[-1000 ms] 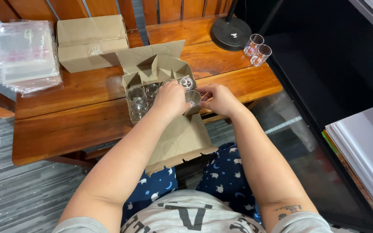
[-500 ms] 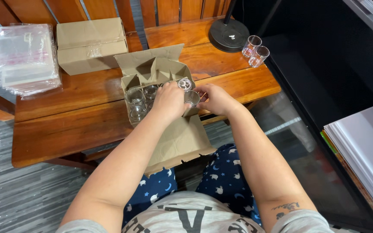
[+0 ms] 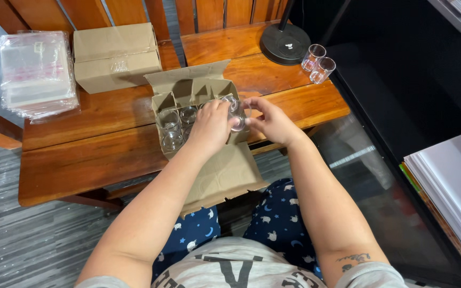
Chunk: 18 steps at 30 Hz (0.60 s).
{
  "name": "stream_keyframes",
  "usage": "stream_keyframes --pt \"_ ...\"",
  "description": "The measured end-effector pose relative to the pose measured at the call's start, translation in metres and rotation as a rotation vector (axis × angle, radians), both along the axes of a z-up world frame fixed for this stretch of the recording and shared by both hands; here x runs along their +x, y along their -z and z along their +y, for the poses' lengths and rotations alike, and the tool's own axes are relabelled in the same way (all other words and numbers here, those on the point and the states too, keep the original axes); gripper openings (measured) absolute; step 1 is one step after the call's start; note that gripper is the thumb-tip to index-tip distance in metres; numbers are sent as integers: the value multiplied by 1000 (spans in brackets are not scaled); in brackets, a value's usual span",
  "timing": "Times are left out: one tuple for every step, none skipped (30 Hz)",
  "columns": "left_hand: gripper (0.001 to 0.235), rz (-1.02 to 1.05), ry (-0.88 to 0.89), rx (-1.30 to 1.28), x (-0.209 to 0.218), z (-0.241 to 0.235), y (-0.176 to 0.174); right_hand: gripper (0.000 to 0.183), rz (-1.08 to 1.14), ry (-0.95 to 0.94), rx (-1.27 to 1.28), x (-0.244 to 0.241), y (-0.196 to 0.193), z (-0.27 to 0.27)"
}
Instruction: The person opens a cardboard box containing small clear glasses and removes them one by one. They place the glasses on the wooden chair next to the box, arranging them in a group.
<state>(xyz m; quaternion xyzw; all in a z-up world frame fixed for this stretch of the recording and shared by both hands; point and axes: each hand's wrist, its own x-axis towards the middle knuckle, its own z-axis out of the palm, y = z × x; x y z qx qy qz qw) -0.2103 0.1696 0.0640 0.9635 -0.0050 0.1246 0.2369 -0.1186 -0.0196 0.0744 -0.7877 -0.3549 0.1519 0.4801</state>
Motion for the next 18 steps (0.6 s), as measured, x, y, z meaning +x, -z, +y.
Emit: stream_keyframes --pt "47 1 0 1 -1 -1 -7 52 1 0 1 1 -1 -1" --pt "48 -39 22 -95 -2 -3 -14 51 22 2 86 1 -2 -2" --pt "48 -78 44 -191 -2 -4 -21 51 44 3 171 2 -3 -2" --pt "48 -78 44 -190 2 -6 -20 51 43 4 172 7 3 -2" --pt "48 -138 58 -261 7 -8 -19 52 114 14 272 12 10 -2" --pt "48 -198 72 -332 12 -10 -18 54 185 23 373 17 16 -3" --pt "48 -199 74 -331 22 -12 -12 54 184 24 373 13 9 -5" --pt "47 -248 81 -402 32 -14 -6 52 207 48 430 9 2 -7" --pt "46 -297 90 -472 42 -17 1 51 231 73 487 5 -5 -10" --pt "46 -297 92 -472 47 -22 1 51 230 75 488 8 -5 -15" --pt "46 -319 94 -536 54 -27 1 51 226 99 525 10 -5 -20" --pt "47 -341 95 -600 60 -32 1 52 222 122 561 13 -5 -26" --pt "47 -342 100 -600 66 -38 2 52 219 126 562 13 -6 -31" --pt "47 -342 106 -644 72 -45 3 53 209 151 584 13 -8 -36" --pt "48 -341 115 -688 79 -51 4 55 199 178 606 13 -10 -42" --pt "48 -341 122 -689 88 -57 6 55 195 183 608 16 -7 -47" --pt "48 -316 120 -658 97 -63 8 56 180 228 629 20 -4 -52" --pt "47 -291 118 -628 105 -69 10 56 165 274 649 23 -1 -57"
